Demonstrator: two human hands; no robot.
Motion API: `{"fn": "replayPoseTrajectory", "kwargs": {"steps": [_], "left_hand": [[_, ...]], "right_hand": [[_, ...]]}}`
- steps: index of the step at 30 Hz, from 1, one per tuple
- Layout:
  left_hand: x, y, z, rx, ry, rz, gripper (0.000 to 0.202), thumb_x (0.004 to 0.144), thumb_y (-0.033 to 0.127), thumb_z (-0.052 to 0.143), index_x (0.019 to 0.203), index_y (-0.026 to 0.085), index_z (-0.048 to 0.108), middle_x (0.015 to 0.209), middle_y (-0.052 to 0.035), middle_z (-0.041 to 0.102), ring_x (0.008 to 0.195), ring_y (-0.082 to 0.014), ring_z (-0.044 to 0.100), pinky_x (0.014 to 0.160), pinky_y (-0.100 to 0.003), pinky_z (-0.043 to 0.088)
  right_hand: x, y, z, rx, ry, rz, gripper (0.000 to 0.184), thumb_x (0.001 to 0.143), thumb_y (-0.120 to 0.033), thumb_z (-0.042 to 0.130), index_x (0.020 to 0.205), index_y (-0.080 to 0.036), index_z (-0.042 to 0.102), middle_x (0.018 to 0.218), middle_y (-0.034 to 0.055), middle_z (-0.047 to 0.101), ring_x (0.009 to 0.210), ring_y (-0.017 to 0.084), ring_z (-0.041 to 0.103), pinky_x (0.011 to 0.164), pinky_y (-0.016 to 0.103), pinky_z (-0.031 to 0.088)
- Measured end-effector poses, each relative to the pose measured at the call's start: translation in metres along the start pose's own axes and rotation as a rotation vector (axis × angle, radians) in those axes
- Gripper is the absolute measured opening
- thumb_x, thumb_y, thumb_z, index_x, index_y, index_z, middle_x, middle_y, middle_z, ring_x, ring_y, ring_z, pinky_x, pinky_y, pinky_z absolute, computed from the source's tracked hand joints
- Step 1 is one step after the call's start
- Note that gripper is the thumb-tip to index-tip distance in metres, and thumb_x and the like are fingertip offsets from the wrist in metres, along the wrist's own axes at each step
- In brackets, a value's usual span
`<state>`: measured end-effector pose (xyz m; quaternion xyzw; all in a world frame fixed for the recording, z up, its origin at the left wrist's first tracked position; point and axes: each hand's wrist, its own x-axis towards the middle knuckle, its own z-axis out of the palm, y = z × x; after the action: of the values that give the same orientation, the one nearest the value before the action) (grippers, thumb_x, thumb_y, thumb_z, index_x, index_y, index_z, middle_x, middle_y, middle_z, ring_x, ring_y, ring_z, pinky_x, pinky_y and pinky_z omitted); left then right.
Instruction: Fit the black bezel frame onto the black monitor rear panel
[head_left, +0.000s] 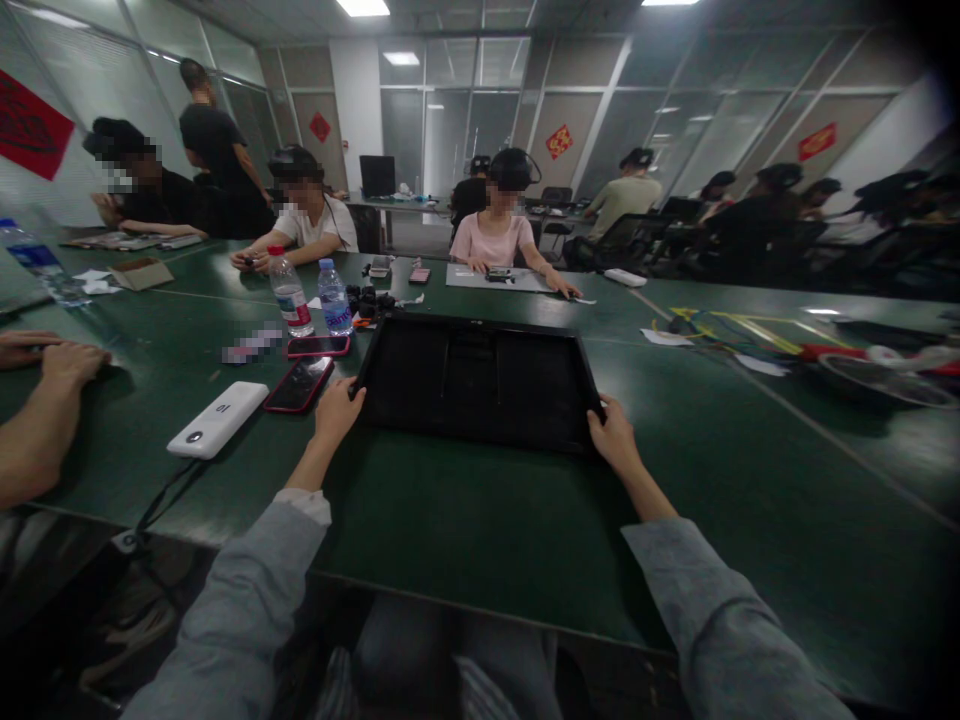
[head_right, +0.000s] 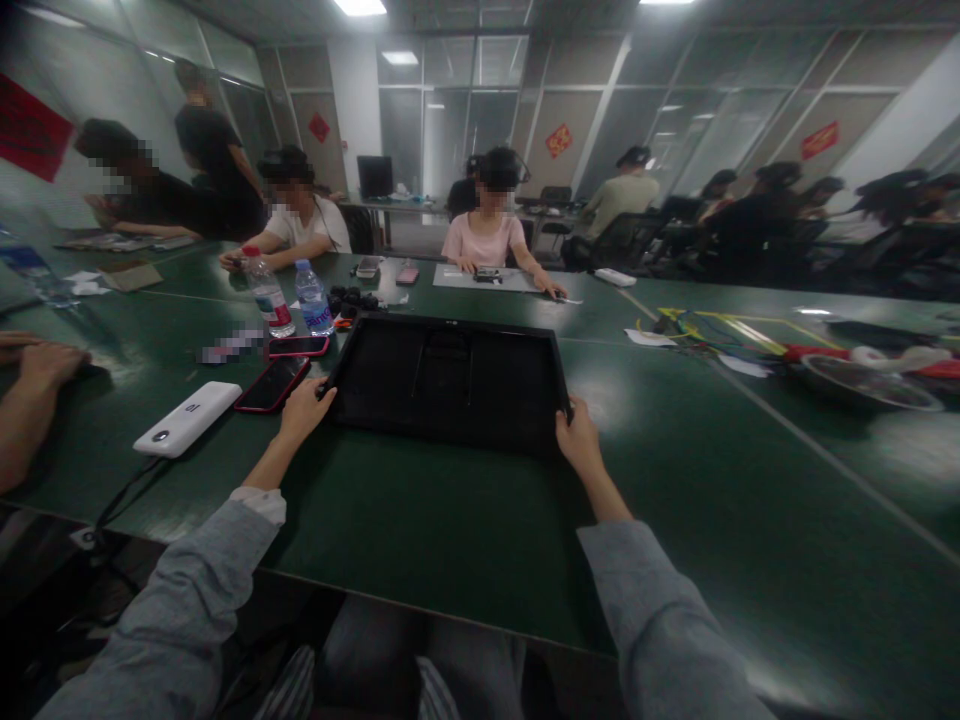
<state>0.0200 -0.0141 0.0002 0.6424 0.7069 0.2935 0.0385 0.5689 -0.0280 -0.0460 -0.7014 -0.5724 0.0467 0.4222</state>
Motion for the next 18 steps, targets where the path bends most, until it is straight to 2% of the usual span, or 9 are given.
{"fn": "replayPoseTrajectory", "kwargs": {"steps": [8, 12, 18], "left_hand": [[0.015, -0.005, 0.006, -0.082, 0.028, -0.086, 0.045, 0.097, 0.042, 0.055, 0.134, 0.019, 0.066, 0.120, -0.0138, 0.075, 0.114, -0.0295, 0.070, 0.101, -0.042, 0.052], [0.016, -0.008, 0.008, -0.121, 0.044, -0.064, 0.046, 0.096, 0.041, 0.056, 0.134, 0.017, 0.066, 0.126, -0.0138, 0.073, 0.115, -0.0275, 0.070, 0.102, -0.039, 0.052], [0.014, -0.007, 0.009, -0.089, 0.047, -0.024, 0.043, 0.098, 0.036, 0.053, 0.135, 0.017, 0.065, 0.131, -0.0141, 0.070, 0.119, -0.0277, 0.067, 0.105, -0.040, 0.050]], "right_hand": [[0.035, -0.014, 0.027, 0.081, 0.027, -0.023, 0.055, 0.083, -0.044, 0.053, 0.129, -0.014, 0.063, 0.121, 0.0186, 0.070, 0.108, 0.032, 0.067, 0.101, 0.053, 0.049], [0.037, -0.011, 0.033, 0.130, 0.039, 0.003, 0.059, 0.082, -0.048, 0.054, 0.126, -0.011, 0.064, 0.116, 0.0197, 0.071, 0.107, 0.033, 0.067, 0.101, 0.053, 0.050], [0.031, -0.011, 0.030, 0.165, 0.032, -0.045, 0.056, 0.081, -0.046, 0.056, 0.126, -0.014, 0.063, 0.122, 0.0188, 0.069, 0.113, 0.033, 0.065, 0.104, 0.054, 0.049]]}}
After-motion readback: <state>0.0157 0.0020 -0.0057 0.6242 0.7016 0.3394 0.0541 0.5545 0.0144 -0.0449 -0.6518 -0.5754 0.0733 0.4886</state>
